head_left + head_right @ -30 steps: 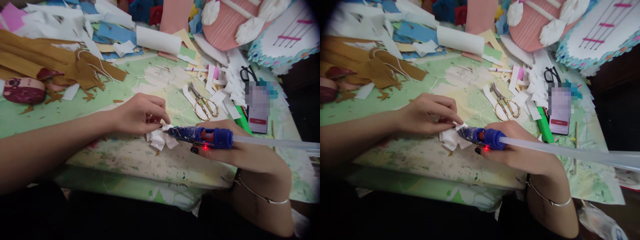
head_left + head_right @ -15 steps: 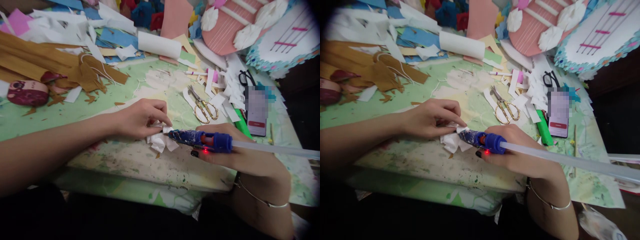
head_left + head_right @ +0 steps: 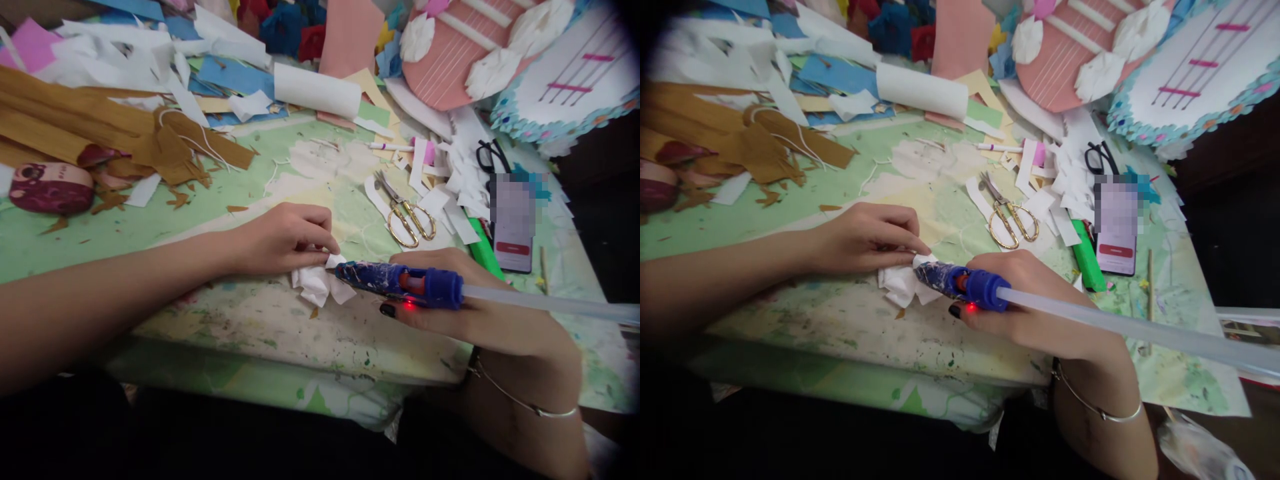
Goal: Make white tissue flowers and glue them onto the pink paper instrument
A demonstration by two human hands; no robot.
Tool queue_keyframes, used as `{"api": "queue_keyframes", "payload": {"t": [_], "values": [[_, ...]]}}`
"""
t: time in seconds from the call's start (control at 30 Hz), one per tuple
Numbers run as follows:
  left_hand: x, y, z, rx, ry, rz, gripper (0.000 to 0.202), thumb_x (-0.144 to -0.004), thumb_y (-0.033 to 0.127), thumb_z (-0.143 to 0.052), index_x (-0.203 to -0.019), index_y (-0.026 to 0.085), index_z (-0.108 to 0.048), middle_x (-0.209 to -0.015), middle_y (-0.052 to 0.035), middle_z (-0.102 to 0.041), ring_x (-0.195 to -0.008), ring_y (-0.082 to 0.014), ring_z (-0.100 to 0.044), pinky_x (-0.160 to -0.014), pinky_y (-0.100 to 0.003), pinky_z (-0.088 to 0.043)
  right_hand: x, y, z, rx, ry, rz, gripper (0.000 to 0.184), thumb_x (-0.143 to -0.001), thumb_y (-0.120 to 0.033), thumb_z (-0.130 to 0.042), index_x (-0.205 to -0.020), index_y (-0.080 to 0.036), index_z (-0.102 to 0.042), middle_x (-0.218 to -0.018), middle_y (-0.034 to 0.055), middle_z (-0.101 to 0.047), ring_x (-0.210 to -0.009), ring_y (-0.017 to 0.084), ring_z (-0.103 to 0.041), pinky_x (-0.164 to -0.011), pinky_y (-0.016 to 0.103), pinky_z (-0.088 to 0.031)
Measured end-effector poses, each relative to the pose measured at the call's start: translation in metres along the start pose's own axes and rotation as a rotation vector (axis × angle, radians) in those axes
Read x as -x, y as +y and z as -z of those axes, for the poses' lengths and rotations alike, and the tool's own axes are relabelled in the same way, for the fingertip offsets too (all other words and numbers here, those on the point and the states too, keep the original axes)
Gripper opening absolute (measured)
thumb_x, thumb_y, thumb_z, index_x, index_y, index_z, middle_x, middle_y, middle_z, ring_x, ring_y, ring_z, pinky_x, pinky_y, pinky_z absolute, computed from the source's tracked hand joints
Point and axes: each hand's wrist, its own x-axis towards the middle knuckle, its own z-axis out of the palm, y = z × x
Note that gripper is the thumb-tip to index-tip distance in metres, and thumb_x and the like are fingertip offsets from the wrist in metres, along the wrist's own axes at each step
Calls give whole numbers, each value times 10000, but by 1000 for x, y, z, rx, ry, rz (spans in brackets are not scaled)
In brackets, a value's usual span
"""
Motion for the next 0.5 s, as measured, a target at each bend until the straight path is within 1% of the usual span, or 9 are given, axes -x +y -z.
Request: {"api": "queue_keyframes", "payload": {"t": [0.13, 0.27, 0.4, 0.5], "values": [[0, 1, 0, -20, 14, -15, 140, -854, 128, -599, -901, 153, -729, -783, -51, -613, -637, -97, -543, -601, -216, -418, 0, -1, 0, 13, 3, -1, 104, -737, -229, -647, -702, -199, -555, -633, -34, -525, -596, 119, -461, -532, 254, -333], [0, 4, 1, -2, 24, -4, 173, -826, 83, -583, -893, 148, -728, -802, -51, -621, -601, -78, -519, -560, -198, -404, -1, -1, 1, 6, -12, 0, 79, -742, -231, -633, -718, -197, -565, -643, -30, -532, -603, 121, -463, -543, 254, -335], [0, 6, 4, 75, 20, 24, 252, -774, 27, -558, -918, 144, -727, -825, -49, -607, -564, -58, -493, -523, -176, -398, 0, -1, 0, -2, -10, 9, 66, -744, -228, -624, -731, -189, -573, -663, -22, -558, -611, 123, -481, -545, 248, -334], [1, 6, 7, 183, 1, 77, 311, -746, 47, -561, -974, 175, -728, -856, -47, -593, -559, -59, -490, -496, -171, -398, 1, -2, 0, 1, -1, 9, 64, -735, -227, -627, -724, -190, -575, -652, -27, -552, -604, 124, -478, -543, 252, -332]]}}
